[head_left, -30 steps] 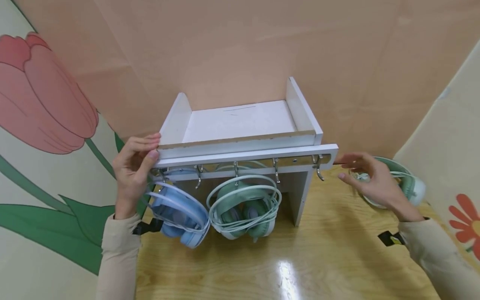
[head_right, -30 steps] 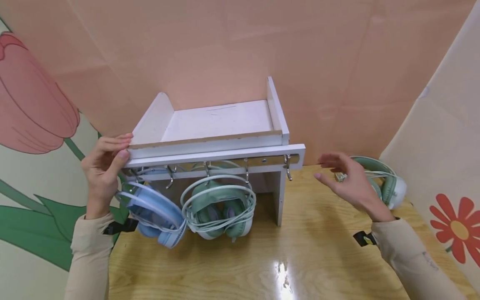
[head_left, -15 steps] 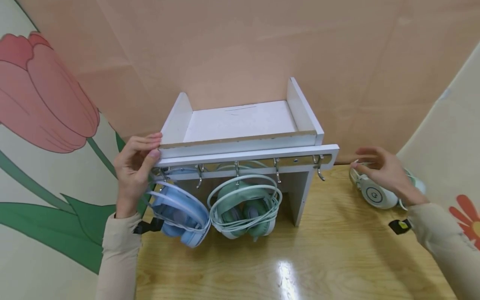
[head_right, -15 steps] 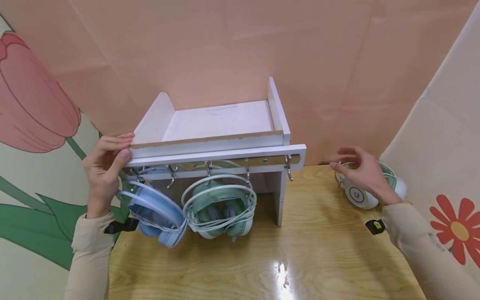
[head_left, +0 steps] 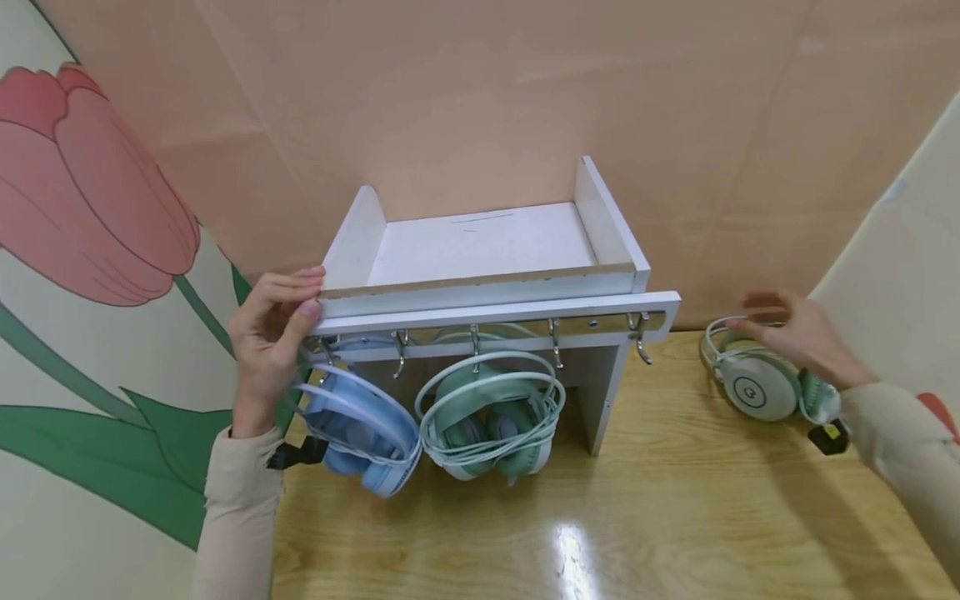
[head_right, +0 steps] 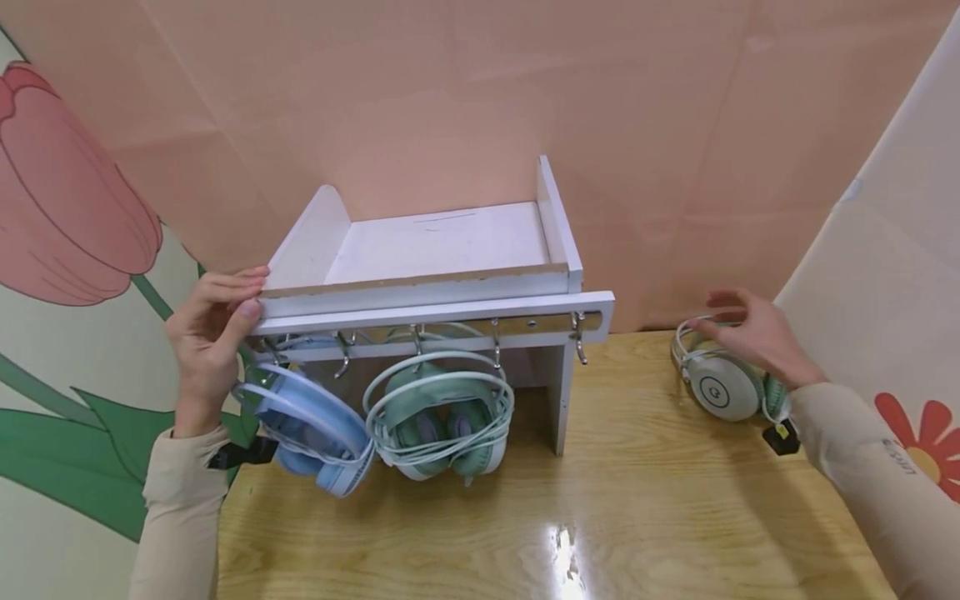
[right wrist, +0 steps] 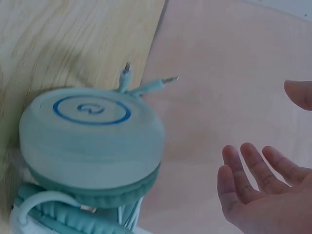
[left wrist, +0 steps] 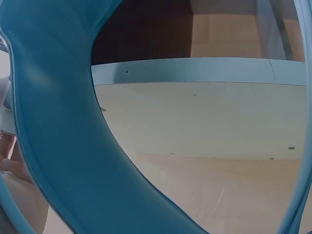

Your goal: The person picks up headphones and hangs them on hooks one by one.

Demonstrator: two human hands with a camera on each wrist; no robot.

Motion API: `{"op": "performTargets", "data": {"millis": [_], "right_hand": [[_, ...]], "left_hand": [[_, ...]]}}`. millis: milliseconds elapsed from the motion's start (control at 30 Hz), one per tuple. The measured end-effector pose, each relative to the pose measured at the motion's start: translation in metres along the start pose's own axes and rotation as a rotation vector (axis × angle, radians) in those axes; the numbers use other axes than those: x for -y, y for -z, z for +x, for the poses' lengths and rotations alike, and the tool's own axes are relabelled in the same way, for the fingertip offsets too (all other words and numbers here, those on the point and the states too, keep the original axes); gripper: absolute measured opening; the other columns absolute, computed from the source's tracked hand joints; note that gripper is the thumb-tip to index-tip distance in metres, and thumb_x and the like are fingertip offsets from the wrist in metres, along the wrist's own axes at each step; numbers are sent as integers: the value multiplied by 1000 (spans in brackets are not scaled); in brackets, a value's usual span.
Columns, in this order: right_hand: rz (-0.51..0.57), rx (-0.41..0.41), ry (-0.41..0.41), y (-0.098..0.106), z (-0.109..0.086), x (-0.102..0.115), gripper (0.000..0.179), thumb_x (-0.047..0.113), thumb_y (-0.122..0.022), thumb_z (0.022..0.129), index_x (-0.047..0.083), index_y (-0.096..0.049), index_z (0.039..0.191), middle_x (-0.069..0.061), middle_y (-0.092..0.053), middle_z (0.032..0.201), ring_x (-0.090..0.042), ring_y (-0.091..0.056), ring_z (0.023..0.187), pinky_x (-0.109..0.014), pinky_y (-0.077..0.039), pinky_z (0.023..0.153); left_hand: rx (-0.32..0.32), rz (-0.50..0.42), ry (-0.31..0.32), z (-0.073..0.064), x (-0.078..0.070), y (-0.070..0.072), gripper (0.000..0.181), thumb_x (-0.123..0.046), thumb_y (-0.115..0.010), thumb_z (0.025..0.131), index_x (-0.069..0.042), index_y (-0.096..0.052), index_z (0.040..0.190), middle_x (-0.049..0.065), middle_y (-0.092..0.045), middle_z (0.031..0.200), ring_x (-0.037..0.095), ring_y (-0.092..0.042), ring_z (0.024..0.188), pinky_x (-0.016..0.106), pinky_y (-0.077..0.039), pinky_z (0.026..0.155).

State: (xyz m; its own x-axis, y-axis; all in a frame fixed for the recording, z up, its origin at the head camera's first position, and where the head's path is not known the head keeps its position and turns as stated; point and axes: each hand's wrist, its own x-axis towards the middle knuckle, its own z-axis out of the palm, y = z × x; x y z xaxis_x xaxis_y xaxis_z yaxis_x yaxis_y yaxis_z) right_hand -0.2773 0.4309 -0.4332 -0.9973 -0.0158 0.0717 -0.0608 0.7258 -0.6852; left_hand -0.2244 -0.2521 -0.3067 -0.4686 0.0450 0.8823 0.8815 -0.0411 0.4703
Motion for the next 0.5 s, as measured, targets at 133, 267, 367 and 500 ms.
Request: {"op": "performTargets", "data": {"millis": [133, 267, 367, 500], "right_hand": [[-13, 3, -13, 4, 1, -8, 79, 49, -70, 102, -3, -42, 155, -33, -51, 150, 22, -52, 93, -3, -42, 74], [-30, 34, -28, 9, 4, -14, 83, 51, -70, 101, -4, -40, 155, -35, -48, 152, 22, -51, 92, -6, -43, 74], [-40, 42, -39, 14, 8, -19, 85, 52, -70, 101, -5, -39, 156, -35, -47, 153, 29, -40, 88, -6, -43, 73], [-49, 39, -46, 19, 12, -27, 86, 52, -71, 100, -7, -39, 155, -36, -48, 152, 30, -40, 87, -4, -42, 72]], "left_hand": [[2, -1, 2, 0, 0, 0, 16, 8, -71, 95, 19, -68, 105, 15, -77, 111, 30, -72, 120, 37, -57, 113], [2, 0, -2, 0, 1, 0, 16, 8, -71, 95, 19, -68, 105, 15, -77, 111, 30, -72, 120, 37, -57, 113], [0, 0, -4, 0, 1, 0, 16, 7, -72, 95, 19, -68, 105, 14, -77, 111, 30, -72, 120, 37, -57, 113], [-7, -7, -6, 0, 0, 0, 17, 7, -73, 95, 20, -69, 105, 15, -77, 110, 30, -72, 120, 37, -57, 113]]}}
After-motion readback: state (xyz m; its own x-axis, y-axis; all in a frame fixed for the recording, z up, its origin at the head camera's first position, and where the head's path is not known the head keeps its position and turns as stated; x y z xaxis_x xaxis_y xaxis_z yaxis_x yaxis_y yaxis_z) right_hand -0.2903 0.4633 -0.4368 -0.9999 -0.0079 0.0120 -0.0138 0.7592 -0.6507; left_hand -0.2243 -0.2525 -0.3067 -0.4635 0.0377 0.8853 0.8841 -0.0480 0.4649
